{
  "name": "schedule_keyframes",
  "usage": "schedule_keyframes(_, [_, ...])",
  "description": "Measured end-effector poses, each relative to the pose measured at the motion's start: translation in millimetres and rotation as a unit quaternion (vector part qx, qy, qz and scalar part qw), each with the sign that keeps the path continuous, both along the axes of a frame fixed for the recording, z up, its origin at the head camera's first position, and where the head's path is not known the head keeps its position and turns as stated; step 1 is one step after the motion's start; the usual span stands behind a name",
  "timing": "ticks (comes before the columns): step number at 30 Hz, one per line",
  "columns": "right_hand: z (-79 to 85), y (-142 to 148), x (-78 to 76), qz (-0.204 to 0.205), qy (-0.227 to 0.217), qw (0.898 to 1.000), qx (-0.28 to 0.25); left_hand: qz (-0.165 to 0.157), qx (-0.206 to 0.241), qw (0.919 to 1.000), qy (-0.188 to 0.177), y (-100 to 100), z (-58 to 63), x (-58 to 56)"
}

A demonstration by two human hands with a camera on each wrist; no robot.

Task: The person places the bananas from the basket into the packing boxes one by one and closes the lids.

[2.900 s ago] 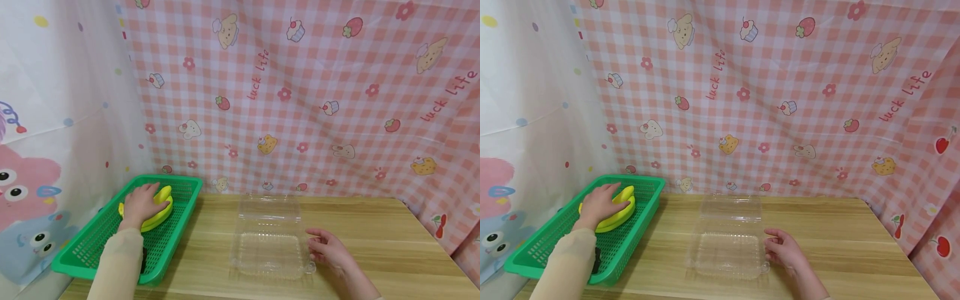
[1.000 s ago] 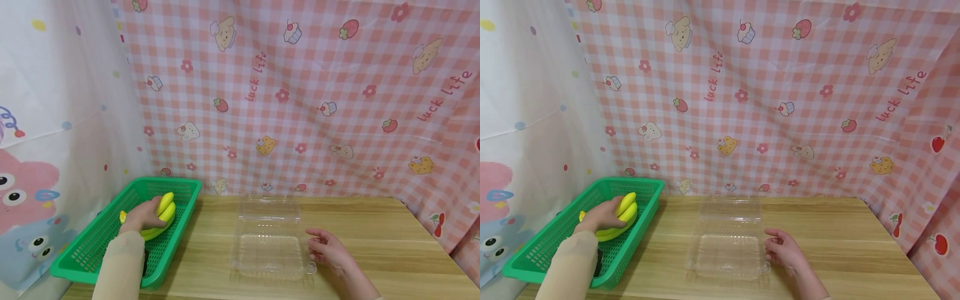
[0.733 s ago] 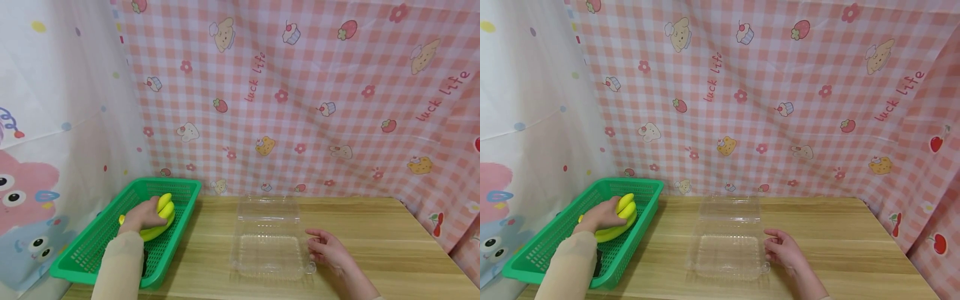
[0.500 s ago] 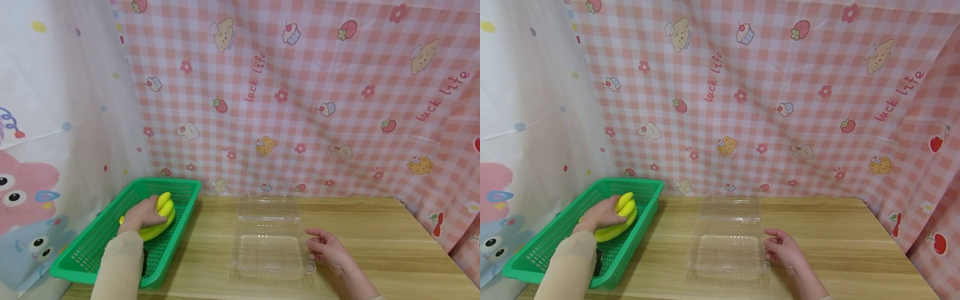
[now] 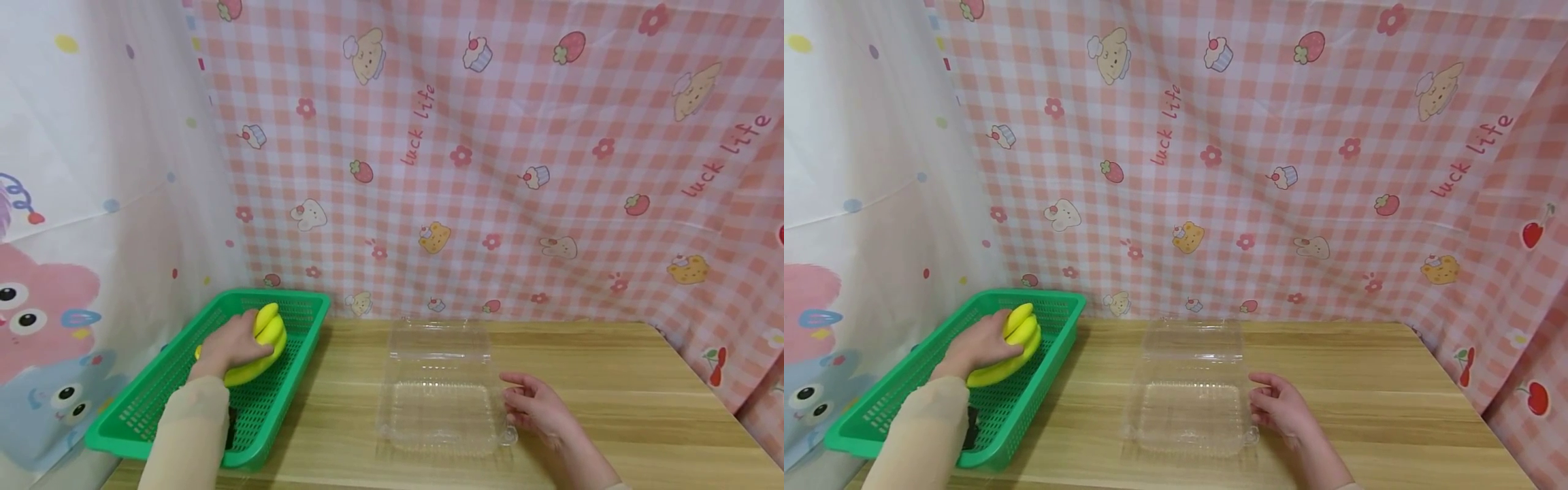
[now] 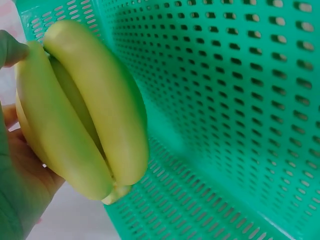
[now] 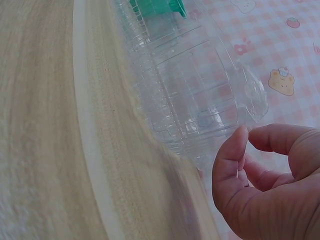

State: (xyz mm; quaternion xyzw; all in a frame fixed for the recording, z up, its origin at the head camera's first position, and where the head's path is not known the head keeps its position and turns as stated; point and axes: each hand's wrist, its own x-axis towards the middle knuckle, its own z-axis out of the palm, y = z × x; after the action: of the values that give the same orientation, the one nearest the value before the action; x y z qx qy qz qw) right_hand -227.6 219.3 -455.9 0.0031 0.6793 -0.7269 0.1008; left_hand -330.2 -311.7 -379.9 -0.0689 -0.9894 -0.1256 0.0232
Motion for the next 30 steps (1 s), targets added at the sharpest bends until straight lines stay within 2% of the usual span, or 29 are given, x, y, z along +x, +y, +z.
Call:
schedule_keyframes(11, [-1.7, 0, -1.1, 0.008, 0.009, 1.000, 0.009, -0.023, -0.024, 0.9979, 0.056, -2, 7.6, 0.2])
schedule_keyframes(15, [-1.9, 0, -1.0, 0.008, 0.009, 1.000, 0.005, -0.028, -0.029, 0.9967, 0.070, 0, 11.8, 3.9])
schedule_keyframes(21, [-1.9, 0, -1.0, 0.006, 0.008, 1.000, 0.005, -0.041, -0.033, 0.9945, 0.091, 5, 21.6, 11.3])
schedule_keyframes(30, [-2.5, 1, -1.5, 0.008, 0.006, 1.000, 0.008, -0.058, -0.034, 0.9901, 0.123, 16, 39.6, 15.7])
